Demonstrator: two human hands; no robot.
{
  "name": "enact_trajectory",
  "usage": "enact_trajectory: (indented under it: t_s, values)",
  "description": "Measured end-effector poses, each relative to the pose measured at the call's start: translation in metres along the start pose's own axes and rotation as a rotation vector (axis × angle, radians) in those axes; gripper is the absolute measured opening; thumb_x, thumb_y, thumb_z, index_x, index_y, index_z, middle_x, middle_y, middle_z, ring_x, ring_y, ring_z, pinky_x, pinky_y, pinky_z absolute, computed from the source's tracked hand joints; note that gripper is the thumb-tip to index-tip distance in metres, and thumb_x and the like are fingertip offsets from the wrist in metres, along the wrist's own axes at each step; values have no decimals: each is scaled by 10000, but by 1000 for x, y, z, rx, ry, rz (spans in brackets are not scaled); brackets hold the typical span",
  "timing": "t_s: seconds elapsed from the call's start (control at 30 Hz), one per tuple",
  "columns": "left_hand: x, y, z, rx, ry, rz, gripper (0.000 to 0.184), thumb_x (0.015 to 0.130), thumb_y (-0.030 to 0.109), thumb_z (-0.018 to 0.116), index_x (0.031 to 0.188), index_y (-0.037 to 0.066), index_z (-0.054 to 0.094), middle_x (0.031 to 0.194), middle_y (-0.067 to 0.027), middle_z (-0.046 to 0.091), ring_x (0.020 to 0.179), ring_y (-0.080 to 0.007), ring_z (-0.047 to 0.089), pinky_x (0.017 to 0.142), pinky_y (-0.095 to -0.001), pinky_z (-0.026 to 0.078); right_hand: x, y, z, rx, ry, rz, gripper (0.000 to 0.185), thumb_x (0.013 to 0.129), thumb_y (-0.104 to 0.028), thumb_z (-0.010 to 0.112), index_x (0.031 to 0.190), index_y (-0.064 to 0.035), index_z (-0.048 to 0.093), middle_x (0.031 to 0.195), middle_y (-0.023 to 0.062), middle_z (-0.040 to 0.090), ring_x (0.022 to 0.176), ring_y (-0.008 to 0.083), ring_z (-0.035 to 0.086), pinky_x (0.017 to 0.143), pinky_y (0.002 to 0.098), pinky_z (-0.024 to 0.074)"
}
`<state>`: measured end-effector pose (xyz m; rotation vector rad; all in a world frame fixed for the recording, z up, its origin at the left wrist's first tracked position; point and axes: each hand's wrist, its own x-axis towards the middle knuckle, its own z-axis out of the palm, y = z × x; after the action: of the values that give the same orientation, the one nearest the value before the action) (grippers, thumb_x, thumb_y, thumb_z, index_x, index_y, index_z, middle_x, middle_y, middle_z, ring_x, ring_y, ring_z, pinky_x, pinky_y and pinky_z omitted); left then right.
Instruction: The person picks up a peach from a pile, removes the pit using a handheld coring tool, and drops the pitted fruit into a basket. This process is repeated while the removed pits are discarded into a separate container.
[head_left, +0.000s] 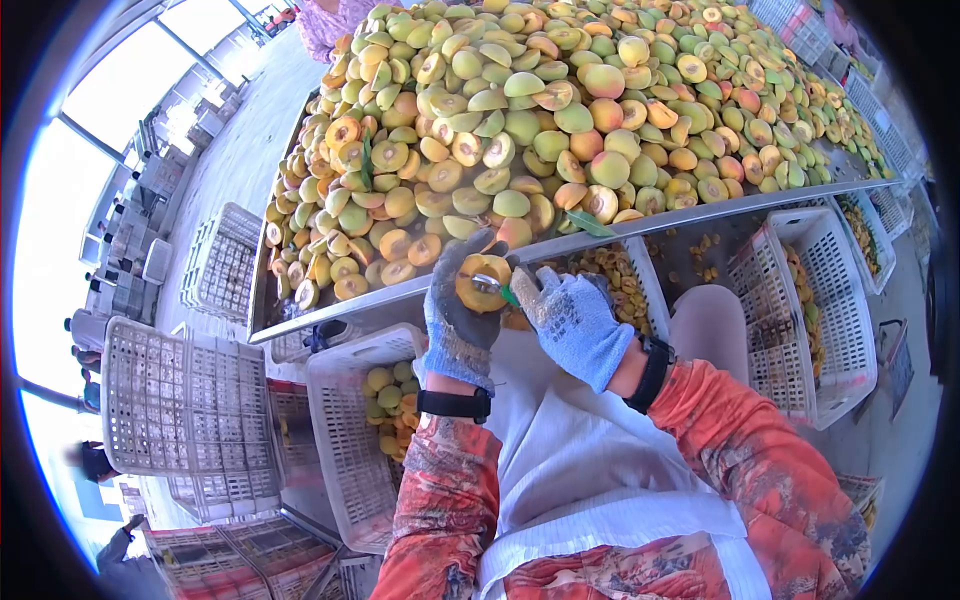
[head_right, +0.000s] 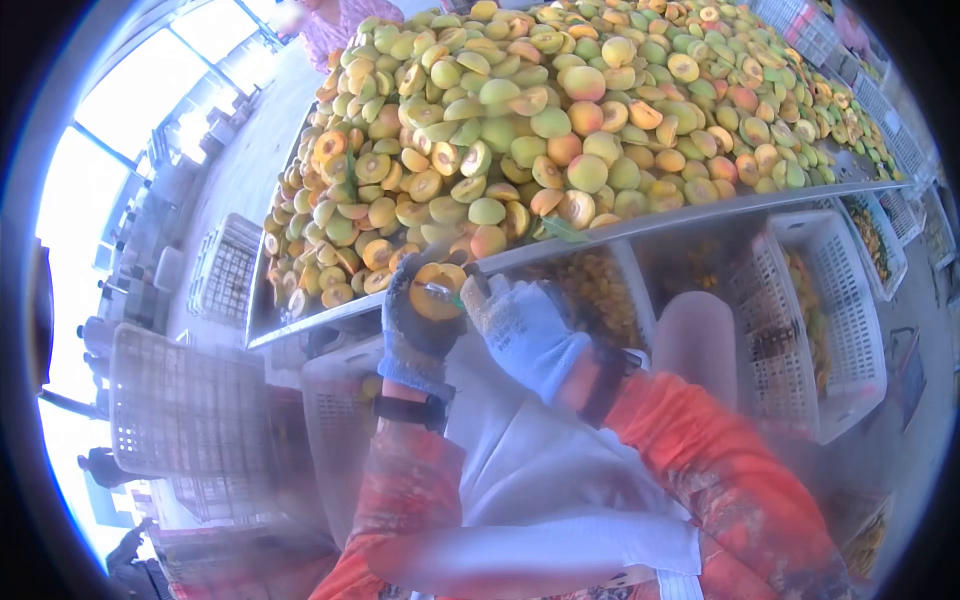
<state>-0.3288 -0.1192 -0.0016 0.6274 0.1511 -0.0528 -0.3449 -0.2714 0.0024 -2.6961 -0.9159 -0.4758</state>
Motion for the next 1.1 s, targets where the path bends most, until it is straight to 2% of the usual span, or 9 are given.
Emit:
enact_trajectory:
  t_s: [0.23, 0.4, 0.5, 0.57, 0.67, 0.77, 0.9, 0.97, 1.1]
  values:
    - [-16, 4, 6, -25, 135, -22, 354, 851, 240, 493, 1090, -15, 552, 1038, -172, 585, 940, -279, 576, 823, -391, 489, -14, -21, 0, -17, -135, -98, 390, 745, -138, 533, 1116, -34, 473, 835, 148, 579, 671, 297, 597, 582, 406, 459]
    - [-24, 9, -1, 108, 12, 55, 343, 847, 169, 502, 1120, -40, 487, 1060, -210, 558, 974, -326, 546, 876, -426, 457, -9, -12, 1, 721, -118, -2, 353, 716, -164, 611, 1033, -66, 493, 771, 140, 580, 639, 330, 595, 532, 405, 456]
    - [-21, 7, -13, -120, 50, -125, 325, 872, 158, 471, 1139, -27, 466, 1051, -196, 567, 968, -301, 555, 875, -414, 458, -11, -15, 7, 487, -168, -8, 349, 717, -155, 595, 1043, -68, 506, 809, 129, 582, 665, 314, 588, 567, 403, 450]
    - [-17, -2, -20, 782, 35, 369, 318, 853, 177, 502, 1109, -7, 532, 1038, -158, 592, 955, -237, 585, 848, -364, 490, -10, -15, 9, 301, -78, -38, 355, 715, -155, 588, 1052, -71, 511, 825, 123, 579, 682, 303, 581, 586, 403, 443]
    - [-11, 11, -12, 245, 74, 13, 323, 810, 55, 539, 1127, 0, 517, 1048, -136, 597, 970, -206, 586, 851, -320, 482, -4, -11, 8, 112, 12, -42, 370, 714, -155, 572, 1071, -75, 518, 851, 113, 570, 711, 283, 567, 618, 401, 429]
    - [-12, 12, -6, 229, 53, 58, 349, 777, -38, 533, 1124, 0, 517, 1035, -126, 605, 962, -194, 594, 847, -298, 481, -2, -12, 7, 54, 38, -35, 372, 720, -149, 554, 1082, -71, 517, 842, 110, 561, 711, 277, 564, 610, 399, 425]
    - [-6, -6, -28, 621, 63, 235, 303, 816, 39, 528, 1115, -4, 526, 1007, -135, 609, 917, -226, 606, 836, -317, 488, -11, -13, 13, 40, -88, -72, 357, 717, -139, 563, 1066, -79, 518, 850, 114, 577, 664, 274, 574, 597, 394, 440]
    - [-8, -7, -30, 865, 69, 262, 318, 875, 206, 491, 1110, -4, 534, 988, -159, 607, 910, -249, 607, 822, -338, 494, -12, -8, 14, 556, -269, 33, 357, 704, -129, 604, 1047, -91, 517, 873, 132, 597, 671, 287, 597, 595, 384, 465]
    - [-16, 16, -8, -6, 76, -183, 381, 875, 225, 489, 1184, 7, 443, 1093, -211, 552, 961, -329, 554, 855, -416, 470, -6, 4, 13, 932, -171, -117, 351, 719, -114, 649, 1041, -91, 512, 855, 91, 611, 644, 220, 611, 536, 331, 479]
